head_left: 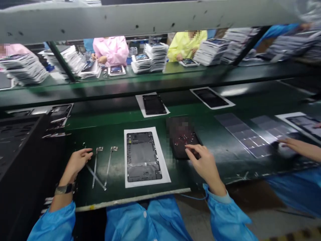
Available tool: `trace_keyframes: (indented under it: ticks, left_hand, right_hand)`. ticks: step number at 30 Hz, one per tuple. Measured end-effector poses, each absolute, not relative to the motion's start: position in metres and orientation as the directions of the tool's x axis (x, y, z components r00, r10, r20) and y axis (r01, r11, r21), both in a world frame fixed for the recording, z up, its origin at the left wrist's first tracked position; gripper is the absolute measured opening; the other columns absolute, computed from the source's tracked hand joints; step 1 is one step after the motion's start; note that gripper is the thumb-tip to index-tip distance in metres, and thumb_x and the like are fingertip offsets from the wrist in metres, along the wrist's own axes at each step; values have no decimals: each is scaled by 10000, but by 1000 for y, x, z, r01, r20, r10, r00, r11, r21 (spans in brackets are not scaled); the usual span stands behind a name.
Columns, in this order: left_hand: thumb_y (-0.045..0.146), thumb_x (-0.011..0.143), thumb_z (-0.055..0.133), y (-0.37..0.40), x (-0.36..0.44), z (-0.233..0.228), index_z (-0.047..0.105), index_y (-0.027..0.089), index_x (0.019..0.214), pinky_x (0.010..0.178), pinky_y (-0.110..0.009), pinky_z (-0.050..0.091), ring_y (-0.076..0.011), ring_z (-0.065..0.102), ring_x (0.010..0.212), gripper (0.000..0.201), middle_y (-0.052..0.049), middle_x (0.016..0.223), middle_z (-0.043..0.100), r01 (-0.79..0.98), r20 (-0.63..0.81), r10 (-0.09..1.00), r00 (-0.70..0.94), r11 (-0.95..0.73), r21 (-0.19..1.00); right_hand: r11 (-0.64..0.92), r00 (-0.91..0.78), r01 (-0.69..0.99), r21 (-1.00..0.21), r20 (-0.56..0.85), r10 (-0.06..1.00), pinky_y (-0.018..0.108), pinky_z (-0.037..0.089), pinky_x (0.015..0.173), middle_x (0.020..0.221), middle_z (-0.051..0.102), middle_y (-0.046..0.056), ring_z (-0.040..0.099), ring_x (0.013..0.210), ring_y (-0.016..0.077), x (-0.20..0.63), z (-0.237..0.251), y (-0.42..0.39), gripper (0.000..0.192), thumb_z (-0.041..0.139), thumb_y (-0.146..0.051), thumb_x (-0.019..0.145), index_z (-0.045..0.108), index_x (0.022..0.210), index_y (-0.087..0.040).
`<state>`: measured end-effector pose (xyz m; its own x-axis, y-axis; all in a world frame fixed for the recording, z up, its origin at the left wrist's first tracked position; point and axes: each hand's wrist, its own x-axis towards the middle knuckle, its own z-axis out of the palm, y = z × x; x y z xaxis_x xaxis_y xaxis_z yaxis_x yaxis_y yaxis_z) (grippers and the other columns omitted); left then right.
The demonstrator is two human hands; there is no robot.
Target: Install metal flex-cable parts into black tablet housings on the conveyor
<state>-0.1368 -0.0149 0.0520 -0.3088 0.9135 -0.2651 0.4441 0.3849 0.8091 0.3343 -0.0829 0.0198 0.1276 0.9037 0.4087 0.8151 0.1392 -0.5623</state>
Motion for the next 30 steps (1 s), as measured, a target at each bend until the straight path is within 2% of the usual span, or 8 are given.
trace_keyframes:
  ticks: [4, 9, 11, 15, 21, 24, 27, 30]
  left_hand:
    - [488, 536, 753, -29, -137, 63, 733, 149, 893, 503, -223, 375, -136, 510, 551, 493, 1, 588, 607, 453, -148, 941, -303, 279, 847]
    - [508, 702, 638, -41, -84, 57, 766, 156, 1050, 551, -268, 446, -175, 573, 572, 510, -41, 671, 689, 594, -276, 947, 165, 129, 794]
    - [465, 749, 559, -38, -67, 43, 775, 169, 1064, 673, -322, 510, -232, 654, 694, 483, -72, 768, 743, 667, -236, 943, 233, 21, 744]
    - [418, 779, 476, -28, -74, 18, 783, 192, 1059, 836, -366, 524, -289, 700, 905, 473, -107, 1004, 773, 743, -137, 968, 208, -65, 666]
    - [466, 720, 500, -17, -125, 21, 796, 202, 1013, 829, -350, 525, -305, 703, 945, 493, -102, 995, 777, 788, -117, 989, 96, -4, 616]
    - [511, 667, 562, -18, -136, 33, 798, 202, 978, 748, -338, 527, -293, 697, 833, 498, -89, 875, 779, 755, -115, 993, -3, 78, 651]
    - [585, 632, 643, -26, -135, 49, 771, 179, 1044, 569, -282, 473, -218, 619, 624, 592, -57, 724, 725, 629, -148, 986, -80, 165, 760]
    - [593, 624, 720, -34, -123, 63, 743, 172, 1082, 494, -236, 388, -148, 510, 549, 622, -16, 661, 630, 463, -203, 976, -85, 219, 859]
  right_hand:
    - [110, 66, 852, -512, 313, 948, 370, 470, 714, 802, 673, 64, 574, 770, 245, 368, 17, -52, 143, 592, -245, 850, 700, 942, -226]
    - [162, -96, 883, -440, 169, 981, 374, 470, 806, 866, 659, 76, 589, 870, 252, 378, 12, -3, 220, 626, -144, 781, 721, 967, -212]
    - [187, -141, 878, -440, 135, 981, 364, 473, 799, 847, 653, 73, 597, 858, 245, 378, 11, 9, 183, 640, -141, 769, 731, 913, -209]
    - [229, -186, 859, -457, 138, 973, 337, 483, 754, 799, 665, 59, 614, 794, 221, 380, 11, 19, 126, 632, -130, 766, 726, 769, -214]
    - [274, -168, 802, -531, 239, 956, 400, 490, 868, 896, 729, 61, 637, 901, 251, 379, 14, 19, 103, 644, -223, 806, 730, 750, -237]
    - [272, -119, 773, -573, 289, 950, 410, 499, 886, 910, 749, 58, 658, 928, 254, 376, 16, 19, 121, 627, -282, 837, 731, 798, -233]
    - [249, -52, 747, -617, 319, 946, 389, 518, 855, 908, 757, 69, 684, 895, 247, 372, 20, 19, 182, 603, -342, 862, 731, 837, -215]
    - [193, 64, 656, -730, 308, 949, 363, 535, 775, 875, 758, 76, 697, 815, 239, 366, 29, 19, 226, 634, -396, 836, 725, 837, -188]
